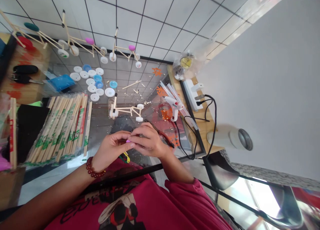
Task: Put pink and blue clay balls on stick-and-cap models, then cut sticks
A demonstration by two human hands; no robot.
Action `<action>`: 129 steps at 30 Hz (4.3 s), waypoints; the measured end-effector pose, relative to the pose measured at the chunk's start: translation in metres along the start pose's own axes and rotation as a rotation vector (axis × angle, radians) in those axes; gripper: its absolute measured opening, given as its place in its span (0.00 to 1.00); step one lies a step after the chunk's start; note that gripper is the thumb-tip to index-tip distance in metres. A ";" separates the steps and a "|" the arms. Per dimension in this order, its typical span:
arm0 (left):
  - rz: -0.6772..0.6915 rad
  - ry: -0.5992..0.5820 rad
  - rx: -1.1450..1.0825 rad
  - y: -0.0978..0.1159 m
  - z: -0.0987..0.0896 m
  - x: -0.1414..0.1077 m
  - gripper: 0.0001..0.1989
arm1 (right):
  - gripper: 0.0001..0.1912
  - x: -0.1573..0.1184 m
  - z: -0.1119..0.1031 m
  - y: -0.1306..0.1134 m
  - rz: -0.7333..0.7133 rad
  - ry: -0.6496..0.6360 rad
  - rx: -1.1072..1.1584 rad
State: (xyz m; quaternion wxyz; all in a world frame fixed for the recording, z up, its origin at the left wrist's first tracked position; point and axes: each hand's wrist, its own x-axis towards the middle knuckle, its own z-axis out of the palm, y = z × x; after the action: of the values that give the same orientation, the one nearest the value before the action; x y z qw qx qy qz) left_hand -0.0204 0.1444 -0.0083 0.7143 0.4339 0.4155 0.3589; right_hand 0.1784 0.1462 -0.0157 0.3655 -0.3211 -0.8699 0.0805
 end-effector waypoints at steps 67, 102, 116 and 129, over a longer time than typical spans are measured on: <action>-0.216 -0.018 -0.305 -0.004 0.002 -0.005 0.10 | 0.08 0.008 -0.001 -0.006 0.107 0.121 0.215; -0.140 0.073 -0.291 0.006 0.005 -0.004 0.12 | 0.13 0.006 -0.003 -0.004 0.208 0.091 0.140; 0.051 0.049 0.015 0.007 0.001 -0.007 0.06 | 0.14 0.007 0.000 -0.004 0.051 0.034 0.120; 0.038 0.077 -0.010 0.002 0.010 -0.010 0.05 | 0.06 0.001 0.009 -0.005 0.011 0.079 0.019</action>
State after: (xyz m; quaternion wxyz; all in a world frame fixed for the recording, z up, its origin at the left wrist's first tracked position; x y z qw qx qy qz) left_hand -0.0159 0.1331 -0.0011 0.6930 0.4241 0.4326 0.3909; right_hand 0.1691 0.1442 -0.0197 0.4020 -0.3255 -0.8522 0.0782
